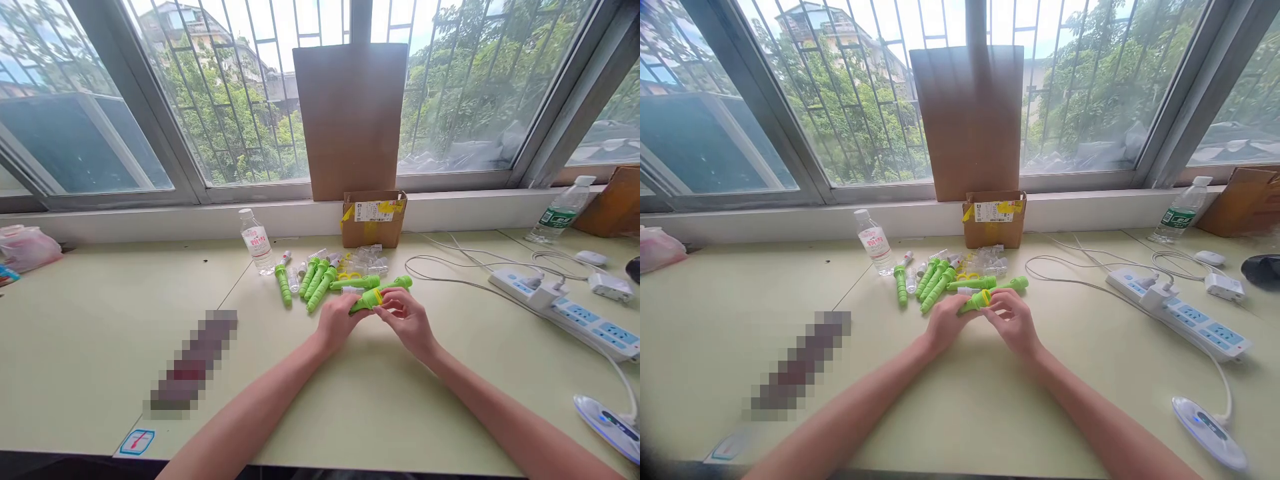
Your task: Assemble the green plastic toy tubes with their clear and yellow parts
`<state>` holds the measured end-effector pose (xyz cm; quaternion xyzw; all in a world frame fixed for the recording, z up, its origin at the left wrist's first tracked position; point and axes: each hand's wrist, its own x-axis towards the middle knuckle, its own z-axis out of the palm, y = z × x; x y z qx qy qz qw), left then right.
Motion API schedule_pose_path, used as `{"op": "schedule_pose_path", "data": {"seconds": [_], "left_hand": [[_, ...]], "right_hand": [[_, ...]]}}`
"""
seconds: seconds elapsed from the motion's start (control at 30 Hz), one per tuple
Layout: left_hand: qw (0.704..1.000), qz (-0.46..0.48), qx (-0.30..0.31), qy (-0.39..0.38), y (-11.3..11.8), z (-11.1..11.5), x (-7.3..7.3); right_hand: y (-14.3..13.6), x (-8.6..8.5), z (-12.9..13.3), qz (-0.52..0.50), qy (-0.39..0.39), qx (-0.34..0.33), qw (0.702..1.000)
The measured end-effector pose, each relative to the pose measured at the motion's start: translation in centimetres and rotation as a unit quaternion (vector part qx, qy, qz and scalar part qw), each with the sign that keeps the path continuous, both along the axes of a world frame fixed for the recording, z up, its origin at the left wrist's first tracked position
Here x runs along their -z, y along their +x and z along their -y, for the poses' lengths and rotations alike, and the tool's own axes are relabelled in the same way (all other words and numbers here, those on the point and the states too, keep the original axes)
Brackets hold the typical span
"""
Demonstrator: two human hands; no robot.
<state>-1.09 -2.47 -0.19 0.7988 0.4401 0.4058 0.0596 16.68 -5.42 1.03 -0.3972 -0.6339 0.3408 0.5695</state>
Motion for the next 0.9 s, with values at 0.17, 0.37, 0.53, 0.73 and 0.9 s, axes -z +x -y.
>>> {"op": "schedule_pose_path", "data": {"seconds": [0.17, 0.37, 0.53, 0.73, 0.9], "left_hand": [[0.998, 0.01, 0.01, -0.068, -0.2, -0.1, -0.4], [0.976, 0.096, 0.073, -0.18, -0.1, 0.0, -1.4], [0.931, 0.141, 0.123, -0.314, -0.2, 0.2, -2.8], [0.901, 0.145, 0.143, -0.384, -0.8, 0.5, -3.8], [0.92, 0.13, 0.139, -0.342, -0.8, 0.3, -3.0]], "right_hand": [[0.0, 0.0, -0.1, 0.0, -0.018, -0.017, 1.0], [0.1, -0.2, -0.2, 0.018, -0.019, -0.021, 0.999], [0.3, 0.1, -0.6, 0.033, -0.023, -0.018, 0.999], [0.6, 0.6, -0.8, 0.014, -0.036, -0.015, 0.999], [0.6, 1.0, -1.0, -0.013, -0.069, 0.005, 0.998]]}}
